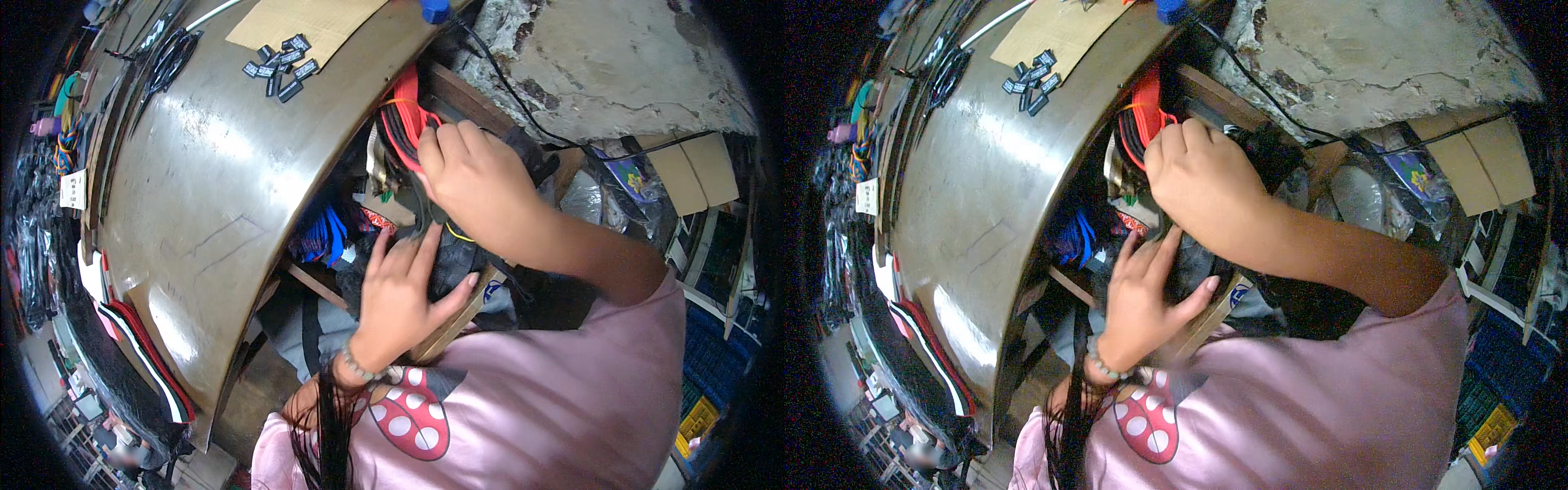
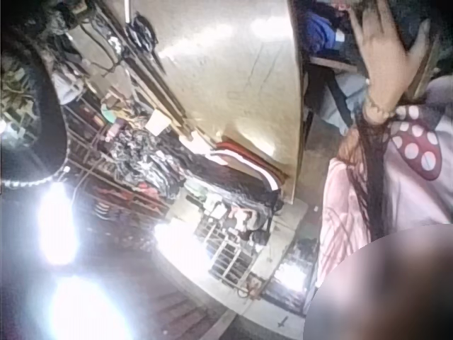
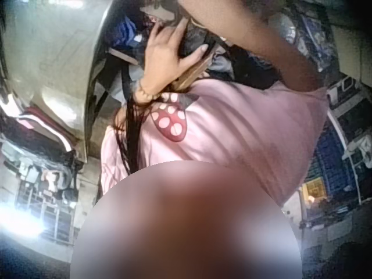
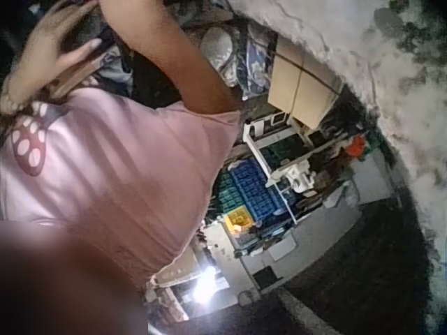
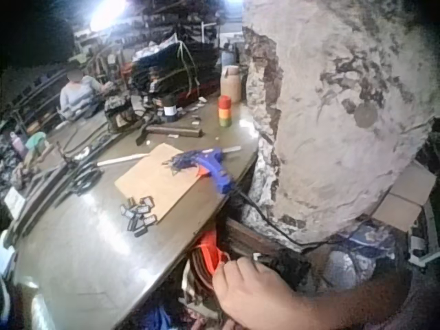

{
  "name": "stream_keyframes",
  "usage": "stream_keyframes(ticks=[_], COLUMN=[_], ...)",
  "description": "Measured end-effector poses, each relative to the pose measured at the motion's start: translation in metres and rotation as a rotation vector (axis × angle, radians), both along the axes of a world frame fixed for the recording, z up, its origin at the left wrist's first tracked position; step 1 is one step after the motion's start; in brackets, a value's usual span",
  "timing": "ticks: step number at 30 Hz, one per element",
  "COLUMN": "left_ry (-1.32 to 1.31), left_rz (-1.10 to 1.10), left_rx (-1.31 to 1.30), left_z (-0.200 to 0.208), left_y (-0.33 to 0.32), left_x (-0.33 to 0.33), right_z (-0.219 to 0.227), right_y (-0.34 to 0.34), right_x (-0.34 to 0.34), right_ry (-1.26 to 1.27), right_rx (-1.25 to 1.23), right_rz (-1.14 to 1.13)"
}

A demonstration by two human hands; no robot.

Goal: The person searches a drawer for small black plastic clips, then uses a hot glue gun to attach clips to the ends of several fabric straps. The person handles black-and-white striped straps and red-yellow-green striped straps, applying glue and pressing clips onto strap ends.

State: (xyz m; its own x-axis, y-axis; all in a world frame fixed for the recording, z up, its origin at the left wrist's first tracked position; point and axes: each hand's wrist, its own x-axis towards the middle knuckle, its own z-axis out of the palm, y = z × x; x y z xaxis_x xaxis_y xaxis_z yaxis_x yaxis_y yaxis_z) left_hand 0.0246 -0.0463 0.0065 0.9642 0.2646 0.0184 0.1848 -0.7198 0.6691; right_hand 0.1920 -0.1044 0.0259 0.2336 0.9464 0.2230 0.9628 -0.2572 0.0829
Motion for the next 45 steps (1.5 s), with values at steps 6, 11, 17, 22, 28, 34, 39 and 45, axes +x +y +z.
stream_keyframes(ticks=[6, 11, 17, 22, 28, 34, 39, 45], left_ry=[-0.263, -0.386, 0.146, 0.064, 0.021, -0.016, -0.051, -0.073], left_rz=[0.229, 0.186, -0.099, -0.162, -0.202, -0.164, -0.156, -0.163], left_rx=[0.091, -0.224, -0.270, -0.036, -0.017, -0.024, 0.002, 0.030], left_z=[0.041, 0.038, 0.006, 0.002, -0.001, -0.004, -0.007, -0.008], left_y=[0.031, 0.055, 0.043, 0.018, 0.017, 0.014, 0.013, 0.012], left_x=[-0.023, 0.025, 0.070, 0.049, 0.043, 0.037, 0.038, 0.039], right_z=[0.017, -0.006, 0.025, 0.100, -0.019, -0.073, -0.101, -0.110], right_y=[-0.014, -0.017, -0.045, -0.066, 0.036, 0.106, 0.112, 0.102], right_x=[-0.016, -0.040, -0.062, 0.013, 0.076, 0.094, 0.102, 0.104], right_ry=[-0.021, 0.010, 0.240, 0.769, 0.365, 0.105, 0.002, 0.039], right_rx=[0.059, -0.046, -0.077, -0.193, -0.156, -0.118, -0.090, 0.174], right_rz=[0.091, 0.006, 0.108, 0.390, 0.474, 0.495, 0.519, 0.685])
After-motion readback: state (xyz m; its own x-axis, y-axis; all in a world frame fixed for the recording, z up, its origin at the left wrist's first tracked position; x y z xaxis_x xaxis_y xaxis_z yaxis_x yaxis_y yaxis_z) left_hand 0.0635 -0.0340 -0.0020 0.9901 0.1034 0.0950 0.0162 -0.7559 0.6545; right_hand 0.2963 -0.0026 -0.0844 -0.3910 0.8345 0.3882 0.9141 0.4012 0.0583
